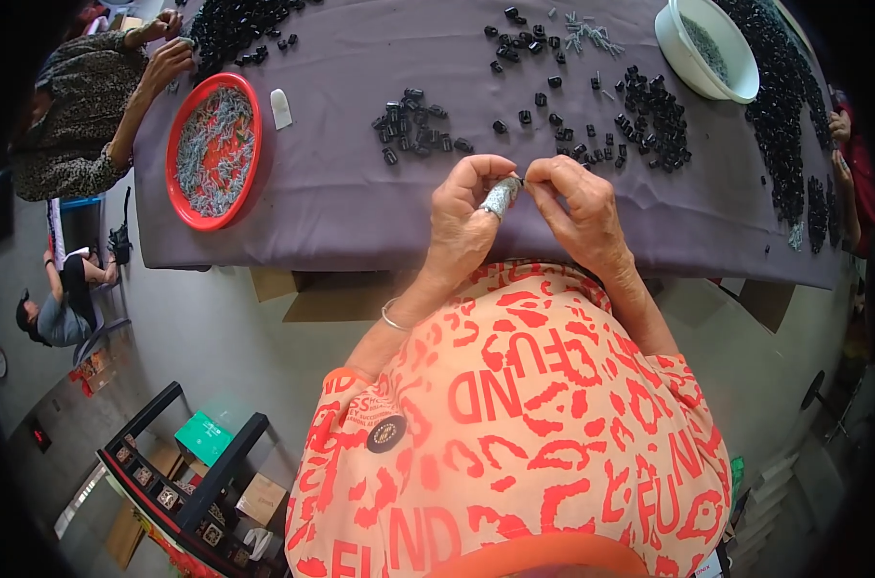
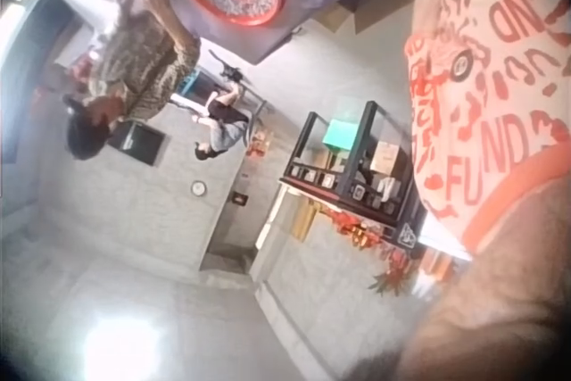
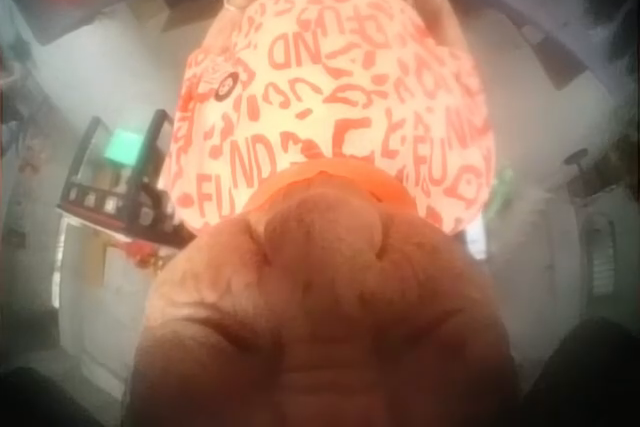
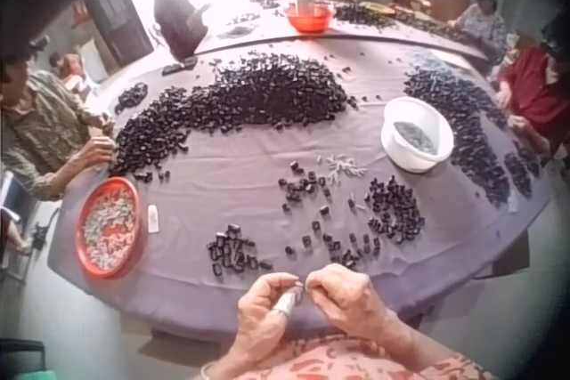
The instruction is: The person assembles plastic components by inserting small springs into plastic parts by hand.
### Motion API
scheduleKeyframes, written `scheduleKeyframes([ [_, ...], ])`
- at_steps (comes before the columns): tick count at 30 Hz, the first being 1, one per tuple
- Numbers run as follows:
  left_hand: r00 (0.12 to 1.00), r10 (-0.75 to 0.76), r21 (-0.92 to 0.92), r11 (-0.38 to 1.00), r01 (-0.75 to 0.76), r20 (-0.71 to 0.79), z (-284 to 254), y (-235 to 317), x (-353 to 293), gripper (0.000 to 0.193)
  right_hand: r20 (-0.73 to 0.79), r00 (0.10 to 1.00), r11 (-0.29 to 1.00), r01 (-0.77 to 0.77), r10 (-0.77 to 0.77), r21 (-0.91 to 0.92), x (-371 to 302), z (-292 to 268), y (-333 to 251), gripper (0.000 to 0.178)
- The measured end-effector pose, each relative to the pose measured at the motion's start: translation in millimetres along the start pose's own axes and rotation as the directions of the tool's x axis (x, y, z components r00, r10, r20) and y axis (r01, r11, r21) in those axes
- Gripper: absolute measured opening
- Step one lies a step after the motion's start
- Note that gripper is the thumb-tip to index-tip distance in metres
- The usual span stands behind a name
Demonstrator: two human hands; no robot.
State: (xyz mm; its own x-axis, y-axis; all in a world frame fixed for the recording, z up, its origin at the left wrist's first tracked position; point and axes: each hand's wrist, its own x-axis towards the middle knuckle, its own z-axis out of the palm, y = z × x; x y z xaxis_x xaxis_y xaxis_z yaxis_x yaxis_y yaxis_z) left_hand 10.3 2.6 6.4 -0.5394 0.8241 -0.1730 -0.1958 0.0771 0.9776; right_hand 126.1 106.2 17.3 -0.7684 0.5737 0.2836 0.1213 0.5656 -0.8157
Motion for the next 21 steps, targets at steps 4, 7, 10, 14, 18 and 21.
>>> scheduleKeyframes([
  [4, 1.000, -0.018, -0.127, 0.992, 0.018, 0.002, 0, -5, 1, 0.022, 0.007, 0.998, 0.996, -0.058, 0.058, 0.065, 0, 1, 0, 0.014],
  [7, 1.000, -0.014, -0.094, 0.995, 0.014, 0.004, -1, -2, 1, 0.022, 0.010, 0.982, 0.968, -0.187, 0.188, 0.166, -2, 3, -1, 0.013],
  [10, 0.999, -0.038, -0.200, 0.979, 0.038, 0.003, -1, -5, 1, 0.022, 0.077, 0.946, 0.888, -0.323, 0.316, 0.327, -5, 4, 6, 0.012],
  [14, 0.999, -0.048, -0.199, 0.979, 0.050, 0.011, -2, -4, 2, 0.022, 0.137, 0.920, 0.755, -0.382, 0.368, 0.533, -7, 6, 9, 0.011],
  [18, 0.999, -0.044, -0.207, 0.977, 0.044, 0.006, -3, -5, 0, 0.020, 0.059, 0.950, 0.898, -0.311, 0.308, 0.311, -5, 8, 1, 0.010],
  [21, 0.999, -0.047, -0.212, 0.976, 0.048, 0.013, -4, -4, 1, 0.019, 0.007, 0.987, 0.981, -0.159, 0.160, 0.114, 1, 8, -2, 0.009],
])
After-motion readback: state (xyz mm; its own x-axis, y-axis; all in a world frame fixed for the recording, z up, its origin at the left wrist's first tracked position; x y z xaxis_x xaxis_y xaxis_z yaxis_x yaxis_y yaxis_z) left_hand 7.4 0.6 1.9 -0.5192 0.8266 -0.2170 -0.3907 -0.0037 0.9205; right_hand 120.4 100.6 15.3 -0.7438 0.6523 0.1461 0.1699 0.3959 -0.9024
